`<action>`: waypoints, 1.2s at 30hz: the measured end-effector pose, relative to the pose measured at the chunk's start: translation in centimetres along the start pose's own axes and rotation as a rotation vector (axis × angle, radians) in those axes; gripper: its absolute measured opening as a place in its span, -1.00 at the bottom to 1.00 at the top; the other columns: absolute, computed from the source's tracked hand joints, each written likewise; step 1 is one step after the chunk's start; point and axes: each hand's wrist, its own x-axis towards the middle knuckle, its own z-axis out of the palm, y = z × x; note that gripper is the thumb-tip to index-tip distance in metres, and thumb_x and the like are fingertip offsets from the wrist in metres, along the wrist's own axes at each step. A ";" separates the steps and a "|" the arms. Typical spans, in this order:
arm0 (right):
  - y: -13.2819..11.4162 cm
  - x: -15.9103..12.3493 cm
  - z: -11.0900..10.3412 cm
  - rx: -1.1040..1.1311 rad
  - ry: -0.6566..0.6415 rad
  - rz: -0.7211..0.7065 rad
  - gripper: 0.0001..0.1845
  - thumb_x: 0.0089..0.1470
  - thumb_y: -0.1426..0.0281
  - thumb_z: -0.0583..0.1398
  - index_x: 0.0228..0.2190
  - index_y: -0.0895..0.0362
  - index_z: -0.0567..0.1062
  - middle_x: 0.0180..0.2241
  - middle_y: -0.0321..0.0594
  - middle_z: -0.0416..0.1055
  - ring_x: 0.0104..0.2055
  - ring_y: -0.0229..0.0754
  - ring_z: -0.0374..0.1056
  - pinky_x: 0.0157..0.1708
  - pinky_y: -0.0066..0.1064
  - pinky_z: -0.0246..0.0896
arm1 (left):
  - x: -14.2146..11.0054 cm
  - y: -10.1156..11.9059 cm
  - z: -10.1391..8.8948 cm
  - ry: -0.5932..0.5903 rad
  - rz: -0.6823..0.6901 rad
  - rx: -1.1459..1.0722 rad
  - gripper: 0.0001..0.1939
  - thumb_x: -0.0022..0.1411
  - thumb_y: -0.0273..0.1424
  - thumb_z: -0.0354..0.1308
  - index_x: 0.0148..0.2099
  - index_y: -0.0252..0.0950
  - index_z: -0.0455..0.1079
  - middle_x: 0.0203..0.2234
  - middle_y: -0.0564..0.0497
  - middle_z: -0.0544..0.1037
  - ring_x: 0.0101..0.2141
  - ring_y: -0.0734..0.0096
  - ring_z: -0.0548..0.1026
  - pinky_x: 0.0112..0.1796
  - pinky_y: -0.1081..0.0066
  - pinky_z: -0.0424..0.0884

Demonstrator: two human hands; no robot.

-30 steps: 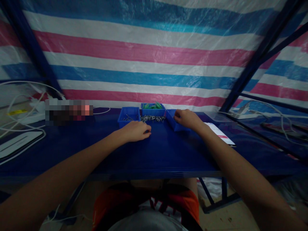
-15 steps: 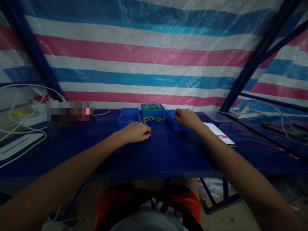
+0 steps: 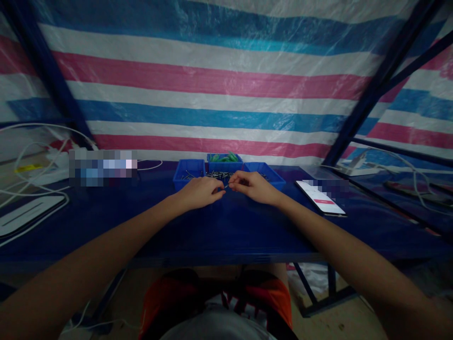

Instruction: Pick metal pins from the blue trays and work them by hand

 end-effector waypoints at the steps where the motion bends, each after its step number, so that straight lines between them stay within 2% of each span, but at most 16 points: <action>1: 0.0 0.0 0.1 0.026 -0.002 -0.001 -0.85 0.11 0.33 0.11 -0.33 0.15 0.40 -0.46 -0.31 0.41 -0.43 -0.31 0.32 -0.40 -0.47 0.17 | 0.0 0.0 0.1 -0.002 0.006 -0.006 -0.72 0.24 -0.25 -0.07 -0.20 -0.22 0.42 -0.42 0.02 0.53 -0.41 0.40 0.46 -0.43 0.45 0.24; 13: 0.7 0.2 0.2 0.165 -0.035 0.001 -0.83 0.10 0.30 0.10 -0.31 0.15 0.38 -0.47 -0.31 0.39 -0.41 -0.29 0.33 -0.33 -0.41 0.22 | 0.1 0.0 -0.1 0.052 0.029 -0.031 -0.72 0.27 -0.25 -0.09 -0.17 -0.21 0.41 -0.37 0.04 0.54 -0.37 0.41 0.47 -0.42 0.46 0.22; 25: 1.2 0.2 0.3 -0.028 -0.041 -0.028 -0.83 0.13 0.37 0.07 -0.24 0.15 0.38 -0.40 -0.27 0.43 -0.38 -0.28 0.35 -0.33 -0.42 0.20 | 0.1 0.0 -0.7 0.088 0.000 0.089 -0.73 0.27 -0.27 -0.10 -0.20 -0.21 0.40 -0.37 0.04 0.53 -0.35 0.44 0.46 -0.40 0.47 0.21; 28: 1.7 0.2 0.6 -0.127 -0.073 -0.057 -0.80 0.11 0.40 0.10 -0.20 0.18 0.39 -0.29 -0.17 0.43 -0.28 -0.22 0.36 -0.22 -0.35 0.21 | 0.0 -0.8 -1.3 0.119 -0.071 0.168 -0.71 0.28 -0.27 -0.13 -0.19 -0.23 0.39 -0.33 0.00 0.53 -0.32 0.38 0.46 -0.39 0.46 0.22; 31: 2.2 0.2 1.1 -0.220 -0.116 -0.082 -0.74 0.10 0.37 0.13 -0.16 0.20 0.41 -0.20 -0.07 0.39 -0.17 -0.13 0.34 -0.11 -0.25 0.19 | -0.1 -2.0 -2.1 0.161 -0.201 0.258 -0.67 0.28 -0.29 -0.16 -0.19 -0.31 0.40 -0.33 -0.12 0.52 -0.33 0.27 0.46 -0.38 0.39 0.26; 36: 2.8 0.4 2.3 -0.305 -0.160 -0.097 -0.64 0.15 0.28 0.10 -0.06 0.19 0.39 -0.11 -0.03 0.36 -0.03 -0.07 0.29 0.01 -0.19 0.15 | -0.6 -4.0 -2.6 0.195 -0.399 0.349 -0.64 0.24 -0.34 -0.17 -0.24 -0.40 0.41 -0.39 -0.26 0.51 -0.36 0.12 0.47 -0.37 0.26 0.31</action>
